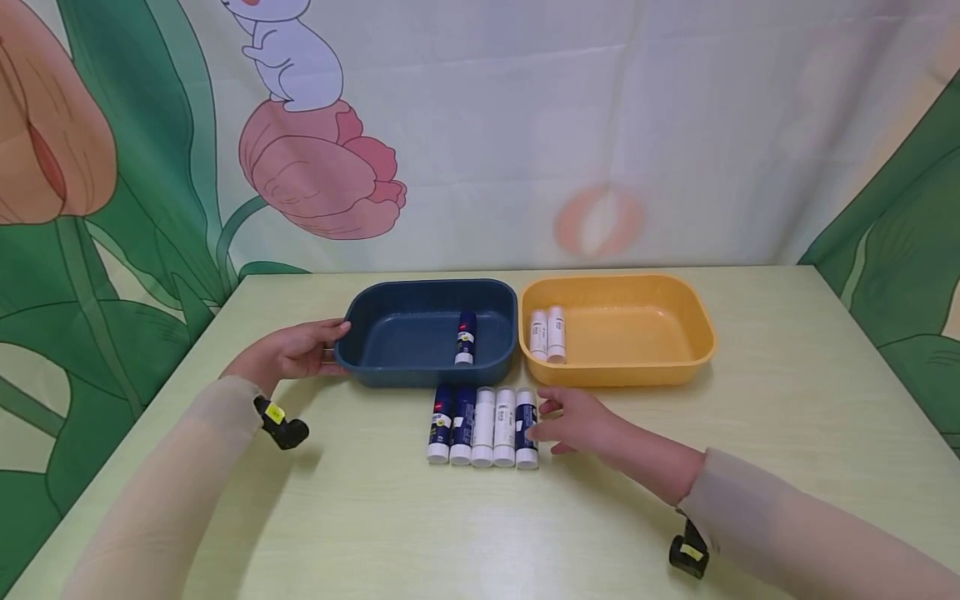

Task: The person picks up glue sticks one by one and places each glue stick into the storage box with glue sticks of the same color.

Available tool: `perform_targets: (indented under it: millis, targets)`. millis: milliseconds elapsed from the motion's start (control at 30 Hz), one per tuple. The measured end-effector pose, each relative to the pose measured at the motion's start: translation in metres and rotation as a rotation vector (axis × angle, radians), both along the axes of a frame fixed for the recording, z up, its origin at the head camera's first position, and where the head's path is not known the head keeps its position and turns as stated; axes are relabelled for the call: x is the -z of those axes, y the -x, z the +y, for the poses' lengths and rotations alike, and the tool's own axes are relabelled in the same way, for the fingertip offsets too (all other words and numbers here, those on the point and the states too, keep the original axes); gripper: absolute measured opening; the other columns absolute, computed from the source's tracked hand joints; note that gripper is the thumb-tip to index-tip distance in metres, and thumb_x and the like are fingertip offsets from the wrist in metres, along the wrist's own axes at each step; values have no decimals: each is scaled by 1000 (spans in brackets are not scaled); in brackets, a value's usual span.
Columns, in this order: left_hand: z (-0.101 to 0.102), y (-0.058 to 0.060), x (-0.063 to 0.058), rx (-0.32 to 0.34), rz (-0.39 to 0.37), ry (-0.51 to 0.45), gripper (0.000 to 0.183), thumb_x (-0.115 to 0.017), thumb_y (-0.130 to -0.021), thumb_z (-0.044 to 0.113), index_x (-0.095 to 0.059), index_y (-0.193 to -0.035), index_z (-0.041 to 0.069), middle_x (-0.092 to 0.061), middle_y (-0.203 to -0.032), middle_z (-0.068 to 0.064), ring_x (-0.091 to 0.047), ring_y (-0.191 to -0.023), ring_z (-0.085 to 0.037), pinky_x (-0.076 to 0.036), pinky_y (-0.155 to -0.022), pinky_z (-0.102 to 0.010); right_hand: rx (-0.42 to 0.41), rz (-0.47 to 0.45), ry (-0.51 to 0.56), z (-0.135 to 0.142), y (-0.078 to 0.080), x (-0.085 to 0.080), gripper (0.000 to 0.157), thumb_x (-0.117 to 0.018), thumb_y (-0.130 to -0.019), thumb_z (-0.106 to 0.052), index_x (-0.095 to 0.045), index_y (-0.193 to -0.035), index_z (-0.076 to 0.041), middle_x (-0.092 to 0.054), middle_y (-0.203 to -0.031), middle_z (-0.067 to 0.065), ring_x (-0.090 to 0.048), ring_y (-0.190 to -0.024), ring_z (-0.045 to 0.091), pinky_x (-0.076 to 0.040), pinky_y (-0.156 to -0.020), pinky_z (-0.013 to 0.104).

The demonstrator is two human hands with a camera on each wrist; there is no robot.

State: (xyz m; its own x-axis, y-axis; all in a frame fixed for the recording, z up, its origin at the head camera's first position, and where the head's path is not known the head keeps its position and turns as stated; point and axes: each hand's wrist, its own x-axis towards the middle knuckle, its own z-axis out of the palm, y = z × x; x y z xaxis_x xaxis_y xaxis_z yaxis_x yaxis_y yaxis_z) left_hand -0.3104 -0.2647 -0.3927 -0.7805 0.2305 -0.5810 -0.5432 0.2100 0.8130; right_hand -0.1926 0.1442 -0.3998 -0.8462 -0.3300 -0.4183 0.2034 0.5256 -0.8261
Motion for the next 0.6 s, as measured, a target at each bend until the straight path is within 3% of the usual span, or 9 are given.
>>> perform_targets:
  millis: [333,600]
  targets:
    - [-1,0,2,9,3,-21,68,-40,-111,33,-6,-167,17,-45,-141,-9,-56,-110,-14,-36,-122,-49,4,3,-42,-9,6,0,72,-71,-93,-7,-34,-154,10,-49,-144,27,-59,-111,30,-63,-82,33]
    - [-3,0,2,16,0,-28,68,-39,-111,33,-2,-166,17,-46,-137,-7,-56,-109,-13,-35,-123,-48,11,0,-99,-16,11,3,73,-71,-94,-6,-33,-154,10,-49,-136,22,-56,-113,31,-63,-83,35]
